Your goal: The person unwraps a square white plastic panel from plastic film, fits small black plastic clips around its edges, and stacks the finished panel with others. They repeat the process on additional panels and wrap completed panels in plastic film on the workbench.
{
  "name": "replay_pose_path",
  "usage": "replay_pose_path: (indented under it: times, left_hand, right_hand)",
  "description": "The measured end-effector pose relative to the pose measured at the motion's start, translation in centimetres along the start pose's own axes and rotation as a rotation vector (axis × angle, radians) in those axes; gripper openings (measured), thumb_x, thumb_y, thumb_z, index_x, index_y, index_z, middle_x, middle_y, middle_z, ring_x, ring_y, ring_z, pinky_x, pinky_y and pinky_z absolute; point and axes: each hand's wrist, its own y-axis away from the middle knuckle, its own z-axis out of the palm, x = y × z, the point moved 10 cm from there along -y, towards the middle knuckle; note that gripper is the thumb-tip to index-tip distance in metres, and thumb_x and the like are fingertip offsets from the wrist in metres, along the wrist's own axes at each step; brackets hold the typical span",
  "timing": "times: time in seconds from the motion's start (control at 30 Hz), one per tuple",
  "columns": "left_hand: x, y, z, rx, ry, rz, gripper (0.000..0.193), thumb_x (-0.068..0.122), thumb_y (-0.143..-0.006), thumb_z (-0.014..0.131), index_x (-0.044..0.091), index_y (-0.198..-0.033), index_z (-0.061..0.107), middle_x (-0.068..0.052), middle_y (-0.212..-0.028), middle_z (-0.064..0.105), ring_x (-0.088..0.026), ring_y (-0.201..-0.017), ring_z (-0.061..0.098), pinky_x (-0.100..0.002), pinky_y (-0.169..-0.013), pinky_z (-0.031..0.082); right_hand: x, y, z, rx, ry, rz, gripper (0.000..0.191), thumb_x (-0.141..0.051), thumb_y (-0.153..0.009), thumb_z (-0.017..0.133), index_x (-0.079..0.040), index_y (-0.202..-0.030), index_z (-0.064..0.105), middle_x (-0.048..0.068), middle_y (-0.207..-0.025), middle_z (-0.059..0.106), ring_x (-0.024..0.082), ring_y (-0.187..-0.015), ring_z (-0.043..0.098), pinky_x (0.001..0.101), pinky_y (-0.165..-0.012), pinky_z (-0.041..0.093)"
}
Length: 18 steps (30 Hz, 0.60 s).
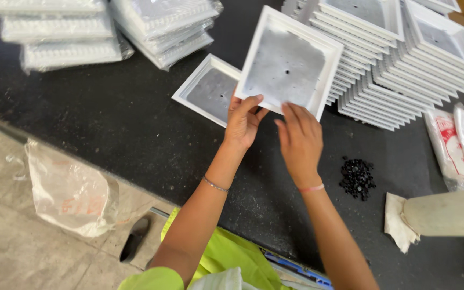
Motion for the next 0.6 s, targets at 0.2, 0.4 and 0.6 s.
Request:
replay_pose_path:
  times: [0.2,0.4,0.6]
  left_hand:
    - [3.1,0.1,1.2,-0.131,0.061,0.08,0.042,-0.005,-0.094,0.068,0.008,-0.132,0.057,-0.009,-0.116,0.067,-0.024,-0.109,0.067,-0.042,-0.092,0.059]
    - [6.2,0.7,2.6,-0.119,0.064,0.126,0.052,-0.006,-0.093,0.069,0.006,-0.141,0.054,-0.009,-0.126,0.066,-0.023,-0.117,0.065,-0.04,-0.102,0.056]
    - [7.8,1.7,5.5,-0.261,-0.001,0.131,0.061,0.001,-0.096,0.072,0.01,-0.15,0.046,-0.006,-0.141,0.058,-0.02,-0.13,0.061,-0.04,-0.117,0.05]
  right_hand:
    - [-1.8,-3.8,2.7,-0.02,0.027,-0.058,0.033,-0.005,-0.091,0.067,-0.008,-0.123,0.07,0.007,-0.115,0.066,0.028,-0.11,0.063,0.042,-0.096,0.05]
    - [-3.1,-6.0,2.9,0.012,-0.026,-0.094,0.036,-0.003,-0.083,0.065,-0.009,-0.118,0.071,0.003,-0.109,0.065,0.027,-0.106,0.062,0.0409,-0.093,0.05]
    - [-2.1,-8.6,1.9,0.043,-0.009,-0.149,0.03,-0.001,-0.084,0.064,-0.008,-0.112,0.07,0.005,-0.106,0.064,0.029,-0.101,0.061,0.0415,-0.089,0.049]
